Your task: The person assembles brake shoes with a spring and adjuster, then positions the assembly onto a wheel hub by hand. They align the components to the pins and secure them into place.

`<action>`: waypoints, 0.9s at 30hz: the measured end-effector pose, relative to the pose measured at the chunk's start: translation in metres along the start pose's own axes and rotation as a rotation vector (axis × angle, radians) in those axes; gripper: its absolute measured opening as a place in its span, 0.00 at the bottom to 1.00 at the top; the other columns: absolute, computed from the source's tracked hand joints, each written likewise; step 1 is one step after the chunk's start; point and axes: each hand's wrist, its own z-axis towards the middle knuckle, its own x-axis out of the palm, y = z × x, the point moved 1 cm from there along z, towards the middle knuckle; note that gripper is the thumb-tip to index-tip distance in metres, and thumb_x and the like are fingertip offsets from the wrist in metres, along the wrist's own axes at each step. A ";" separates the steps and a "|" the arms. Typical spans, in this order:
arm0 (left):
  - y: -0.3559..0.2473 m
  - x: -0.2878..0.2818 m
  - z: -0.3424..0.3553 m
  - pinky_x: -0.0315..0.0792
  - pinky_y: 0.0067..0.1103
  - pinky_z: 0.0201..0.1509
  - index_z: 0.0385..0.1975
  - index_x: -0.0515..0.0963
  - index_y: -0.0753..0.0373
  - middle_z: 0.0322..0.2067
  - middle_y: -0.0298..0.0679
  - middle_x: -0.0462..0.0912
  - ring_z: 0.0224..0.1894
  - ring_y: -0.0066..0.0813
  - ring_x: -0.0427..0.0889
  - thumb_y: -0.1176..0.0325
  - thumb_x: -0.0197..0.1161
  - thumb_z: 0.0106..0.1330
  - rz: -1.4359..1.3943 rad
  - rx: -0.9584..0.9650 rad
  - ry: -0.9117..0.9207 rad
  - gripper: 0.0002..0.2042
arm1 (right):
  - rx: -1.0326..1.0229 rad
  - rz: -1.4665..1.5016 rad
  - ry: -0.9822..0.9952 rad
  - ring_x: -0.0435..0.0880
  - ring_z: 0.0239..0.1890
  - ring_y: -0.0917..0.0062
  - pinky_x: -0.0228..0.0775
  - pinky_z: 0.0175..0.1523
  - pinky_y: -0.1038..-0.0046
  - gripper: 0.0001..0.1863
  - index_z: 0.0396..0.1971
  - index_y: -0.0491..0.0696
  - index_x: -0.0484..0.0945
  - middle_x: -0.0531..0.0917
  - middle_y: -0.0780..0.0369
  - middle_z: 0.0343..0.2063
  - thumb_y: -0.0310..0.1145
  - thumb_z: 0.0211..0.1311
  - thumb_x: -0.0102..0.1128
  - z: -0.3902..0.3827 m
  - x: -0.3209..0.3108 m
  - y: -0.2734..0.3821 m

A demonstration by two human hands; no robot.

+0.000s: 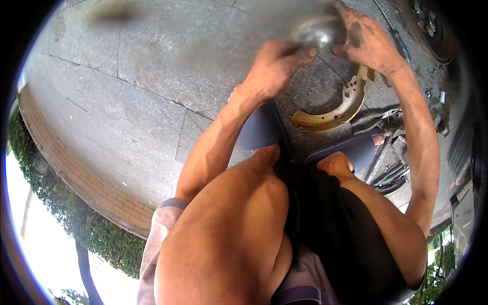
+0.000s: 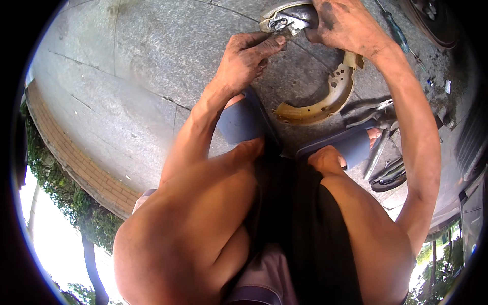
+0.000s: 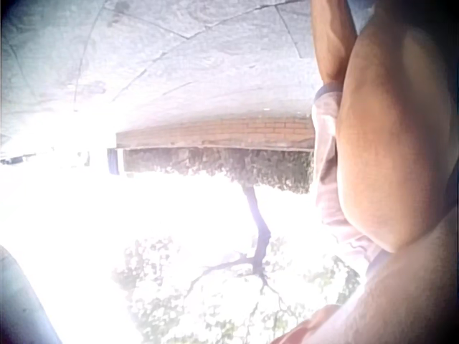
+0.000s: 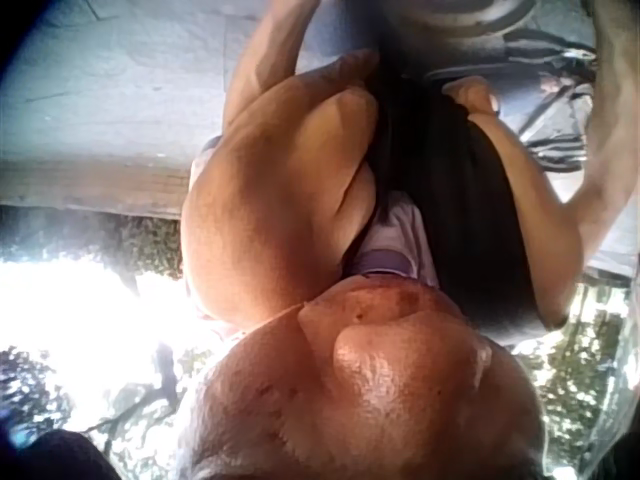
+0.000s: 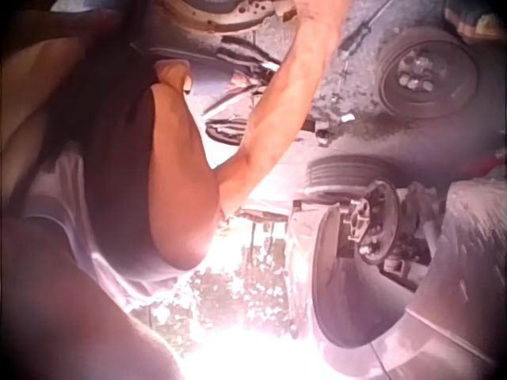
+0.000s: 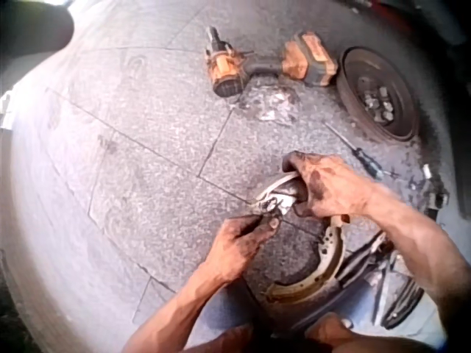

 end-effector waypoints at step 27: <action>-0.090 0.011 -0.035 0.47 0.16 0.19 0.28 0.84 0.67 0.13 0.25 0.64 0.14 0.12 0.57 0.61 0.74 0.60 -0.103 -0.120 0.300 0.13 | 0.196 0.006 0.035 0.85 0.30 0.64 0.77 0.42 0.64 0.32 0.49 0.36 0.78 0.83 0.50 0.25 0.28 0.36 0.71 -0.079 -0.096 0.063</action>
